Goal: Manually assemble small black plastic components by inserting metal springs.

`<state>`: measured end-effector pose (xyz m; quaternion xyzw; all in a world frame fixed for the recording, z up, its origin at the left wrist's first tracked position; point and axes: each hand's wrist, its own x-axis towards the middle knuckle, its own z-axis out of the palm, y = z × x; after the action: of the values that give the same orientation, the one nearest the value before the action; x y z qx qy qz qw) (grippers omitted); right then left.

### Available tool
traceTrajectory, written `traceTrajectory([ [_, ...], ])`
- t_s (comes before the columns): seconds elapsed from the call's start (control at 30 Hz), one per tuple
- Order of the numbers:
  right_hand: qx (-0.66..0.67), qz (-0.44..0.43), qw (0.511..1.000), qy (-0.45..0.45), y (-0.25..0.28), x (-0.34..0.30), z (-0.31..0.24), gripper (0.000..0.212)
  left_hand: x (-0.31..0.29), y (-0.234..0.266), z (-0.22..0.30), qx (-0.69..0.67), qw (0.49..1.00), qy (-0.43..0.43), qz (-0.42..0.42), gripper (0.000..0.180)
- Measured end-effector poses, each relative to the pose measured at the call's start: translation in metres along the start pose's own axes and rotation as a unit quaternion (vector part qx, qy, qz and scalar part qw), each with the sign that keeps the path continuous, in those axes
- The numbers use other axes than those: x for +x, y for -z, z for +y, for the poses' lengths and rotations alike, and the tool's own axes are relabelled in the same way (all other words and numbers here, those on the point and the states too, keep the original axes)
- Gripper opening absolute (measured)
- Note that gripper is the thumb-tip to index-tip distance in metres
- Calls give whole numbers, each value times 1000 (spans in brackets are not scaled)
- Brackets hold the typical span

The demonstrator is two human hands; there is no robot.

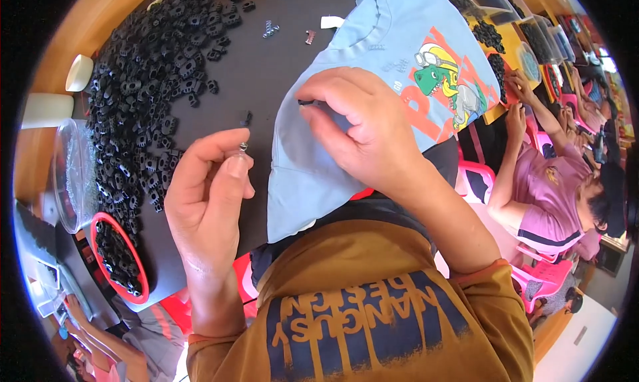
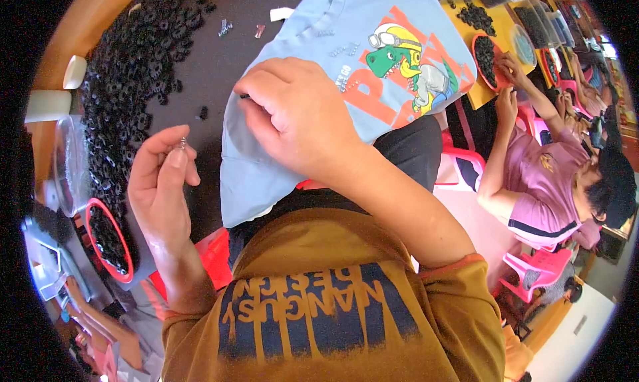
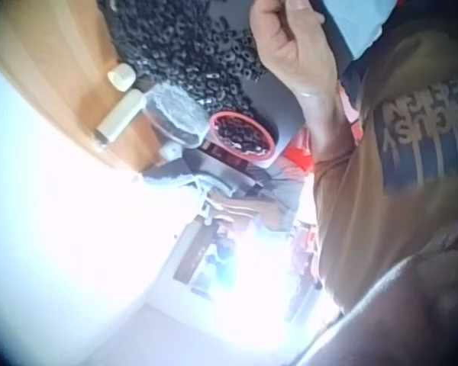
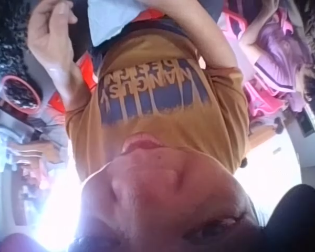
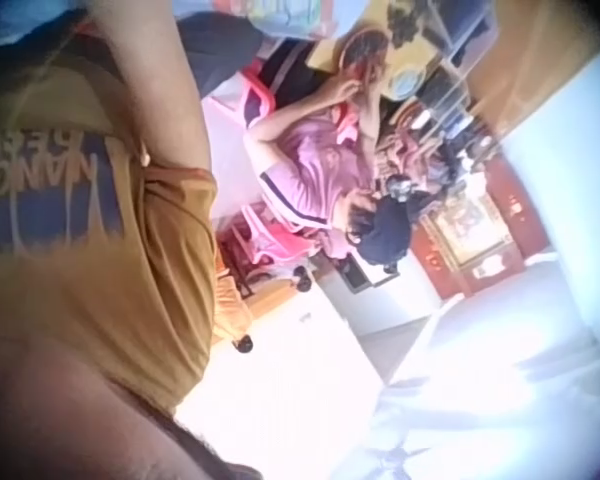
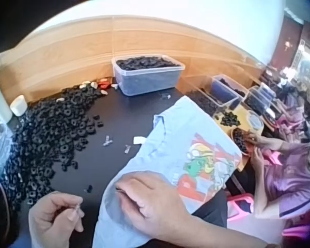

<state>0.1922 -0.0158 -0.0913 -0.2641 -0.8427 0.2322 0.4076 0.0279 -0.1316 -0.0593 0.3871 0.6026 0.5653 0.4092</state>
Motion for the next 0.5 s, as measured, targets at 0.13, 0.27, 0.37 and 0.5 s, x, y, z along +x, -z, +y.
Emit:
traceTrajectory([
  [0.13,22,0,1000,-14,1,2,4,16,-4,-1,-1,31,999,-8,-2,19],
  [0.27,5,61,998,2,3,9,9,10,-5,-1,-1,56,998,-24,-14,19],
  [0.37,11,55,998,-26,9,9,9,10,-6,0,-3,35,998,-46,6,20],
  [0.5,-8,48,998,-26,7,0,8,10,-7,3,-5,16,997,-61,54,21],
])
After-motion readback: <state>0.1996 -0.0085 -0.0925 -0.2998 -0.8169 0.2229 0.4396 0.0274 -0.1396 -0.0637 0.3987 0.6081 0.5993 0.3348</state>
